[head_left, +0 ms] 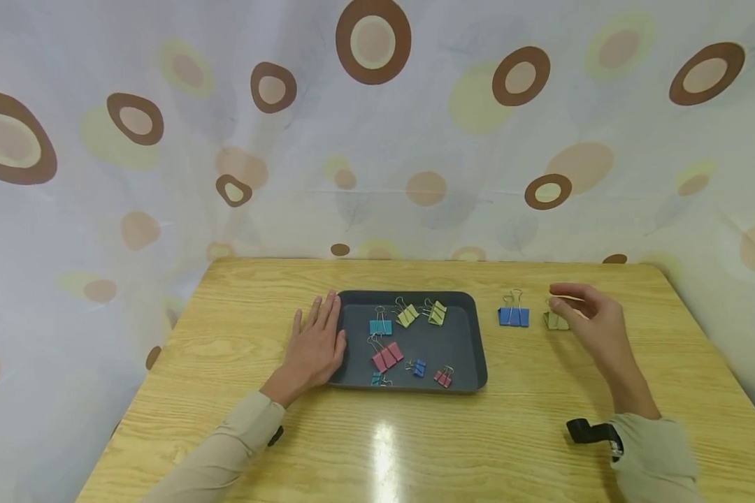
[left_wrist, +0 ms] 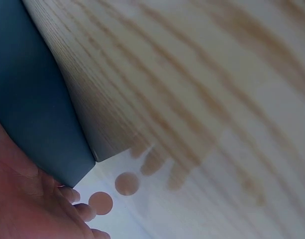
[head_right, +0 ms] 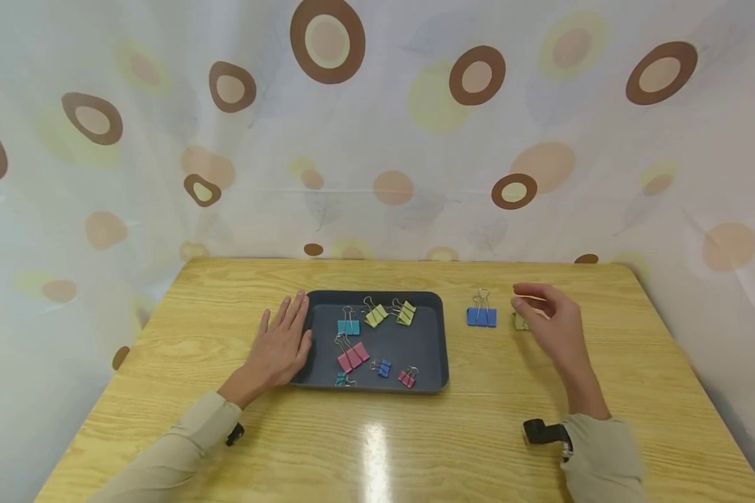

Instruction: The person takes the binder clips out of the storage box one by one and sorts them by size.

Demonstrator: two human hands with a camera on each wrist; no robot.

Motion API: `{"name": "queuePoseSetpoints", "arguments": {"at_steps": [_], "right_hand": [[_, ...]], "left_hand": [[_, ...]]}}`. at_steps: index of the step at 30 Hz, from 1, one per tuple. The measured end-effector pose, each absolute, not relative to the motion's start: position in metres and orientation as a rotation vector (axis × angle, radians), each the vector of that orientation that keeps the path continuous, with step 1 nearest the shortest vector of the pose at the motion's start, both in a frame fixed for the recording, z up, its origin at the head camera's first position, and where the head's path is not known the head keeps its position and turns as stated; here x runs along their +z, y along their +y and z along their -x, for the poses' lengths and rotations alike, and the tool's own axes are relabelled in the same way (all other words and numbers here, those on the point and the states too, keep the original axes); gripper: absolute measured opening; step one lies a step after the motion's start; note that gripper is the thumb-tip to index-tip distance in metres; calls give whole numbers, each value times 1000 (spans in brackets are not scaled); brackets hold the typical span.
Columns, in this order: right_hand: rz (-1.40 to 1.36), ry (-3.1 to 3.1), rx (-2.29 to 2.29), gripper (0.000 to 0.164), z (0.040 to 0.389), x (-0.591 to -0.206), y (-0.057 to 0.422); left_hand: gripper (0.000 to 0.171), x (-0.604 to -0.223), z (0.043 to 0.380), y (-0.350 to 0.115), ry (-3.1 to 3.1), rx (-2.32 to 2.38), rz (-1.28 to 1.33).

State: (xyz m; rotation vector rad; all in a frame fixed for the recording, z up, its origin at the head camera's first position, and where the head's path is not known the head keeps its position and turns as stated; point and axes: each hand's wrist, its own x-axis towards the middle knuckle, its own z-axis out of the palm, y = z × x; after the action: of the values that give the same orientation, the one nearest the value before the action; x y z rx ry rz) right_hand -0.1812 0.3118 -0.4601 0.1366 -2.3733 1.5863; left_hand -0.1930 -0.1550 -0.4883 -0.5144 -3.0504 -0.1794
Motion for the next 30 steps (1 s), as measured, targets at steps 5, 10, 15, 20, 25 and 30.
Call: {"name": "queuePoseSetpoints", "arguments": {"at_steps": [5, 10, 15, 20, 25, 30], "right_hand": [[-224, -2385, 1569, 34, 180, -457, 301], [-314, -2414, 1566, 33, 179, -458, 286], [-384, -2419, 1618, 32, 178, -457, 269], [-434, -2434, 1711, 32, 180, -461, 252], [-479, -2454, 1673, 30, 180, -468, 237], [-519, -2469, 1679, 30, 178, -474, 223]], "left_hand": [[65, -489, 194, -155, -3038, -187, 521], [66, -493, 192, -157, -3058, -192, 522], [65, -491, 192, -156, -3038, -205, 530], [65, -489, 192, -157, -3042, -197, 525], [64, -488, 191, -158, -3043, -198, 523], [65, -490, 191, -157, -3061, -182, 512]]}}
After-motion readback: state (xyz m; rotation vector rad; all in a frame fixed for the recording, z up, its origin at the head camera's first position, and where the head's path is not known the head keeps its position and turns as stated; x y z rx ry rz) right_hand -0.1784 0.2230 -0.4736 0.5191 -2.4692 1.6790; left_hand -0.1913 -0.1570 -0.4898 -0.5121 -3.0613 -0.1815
